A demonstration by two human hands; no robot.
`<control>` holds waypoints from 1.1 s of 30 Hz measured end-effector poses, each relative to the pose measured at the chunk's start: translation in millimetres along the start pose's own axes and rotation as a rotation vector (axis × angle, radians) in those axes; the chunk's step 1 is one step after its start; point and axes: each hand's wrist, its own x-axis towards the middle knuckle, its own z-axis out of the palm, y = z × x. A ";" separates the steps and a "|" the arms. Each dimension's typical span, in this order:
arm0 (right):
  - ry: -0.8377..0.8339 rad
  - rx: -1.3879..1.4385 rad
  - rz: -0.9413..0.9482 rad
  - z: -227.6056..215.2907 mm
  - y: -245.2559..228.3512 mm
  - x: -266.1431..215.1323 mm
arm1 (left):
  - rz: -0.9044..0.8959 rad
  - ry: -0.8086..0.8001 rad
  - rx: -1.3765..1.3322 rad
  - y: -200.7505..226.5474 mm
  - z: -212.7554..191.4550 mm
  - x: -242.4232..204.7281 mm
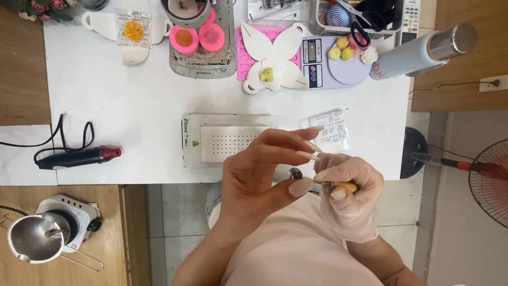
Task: Inserting a wick into a flower-shaped wax candle and securing it.
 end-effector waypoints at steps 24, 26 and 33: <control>0.074 -0.328 -0.336 -10.5 8.3 -5.9 | -0.172 0.091 0.041 11.1 13.0 -1.9; 0.090 -0.395 -0.351 -12.8 10.7 -12.4 | -0.163 0.085 0.037 11.0 13.5 -2.3; 0.157 -0.246 -0.182 4.7 7.9 -19.4 | -0.205 0.103 0.032 7.6 13.2 -6.7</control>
